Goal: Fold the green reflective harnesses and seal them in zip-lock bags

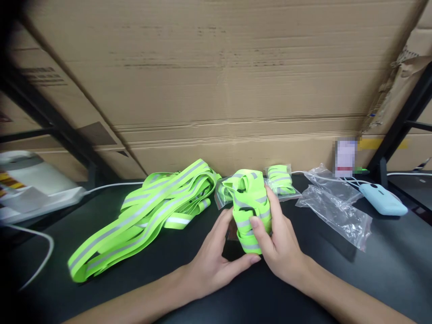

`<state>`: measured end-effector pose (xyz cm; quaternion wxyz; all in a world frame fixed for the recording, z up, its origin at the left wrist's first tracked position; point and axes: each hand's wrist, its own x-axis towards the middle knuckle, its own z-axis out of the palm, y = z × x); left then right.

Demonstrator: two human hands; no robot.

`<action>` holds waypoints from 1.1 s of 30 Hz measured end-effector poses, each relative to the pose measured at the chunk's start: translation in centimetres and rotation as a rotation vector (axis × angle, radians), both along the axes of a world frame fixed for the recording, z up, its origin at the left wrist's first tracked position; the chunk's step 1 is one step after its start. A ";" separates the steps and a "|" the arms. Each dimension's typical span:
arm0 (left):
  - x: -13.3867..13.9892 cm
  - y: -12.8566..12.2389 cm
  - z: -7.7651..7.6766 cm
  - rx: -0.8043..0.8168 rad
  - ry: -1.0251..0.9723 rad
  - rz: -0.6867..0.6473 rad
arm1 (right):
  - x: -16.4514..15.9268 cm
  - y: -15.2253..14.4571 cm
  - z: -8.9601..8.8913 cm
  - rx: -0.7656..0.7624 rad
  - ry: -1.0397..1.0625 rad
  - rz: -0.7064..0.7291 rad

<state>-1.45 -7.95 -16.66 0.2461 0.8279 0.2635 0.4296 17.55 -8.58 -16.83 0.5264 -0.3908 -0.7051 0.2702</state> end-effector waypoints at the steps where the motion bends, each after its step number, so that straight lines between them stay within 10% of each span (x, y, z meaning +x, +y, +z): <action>1: -0.1 0.2 -0.1 -0.024 -0.023 -0.035 | 0.0 0.0 0.0 -0.016 0.017 0.005; 14: -3.1 5.0 -0.6 0.504 0.405 -0.104 | 4.0 3.4 2.4 -0.499 0.555 -0.107; 24: -3.3 4.8 -0.4 0.550 0.499 -0.132 | 4.5 3.1 3.5 -0.529 0.485 -0.045; 33: -5.1 5.9 1.1 0.667 0.322 0.230 | 4.9 3.1 3.5 -0.475 0.263 0.058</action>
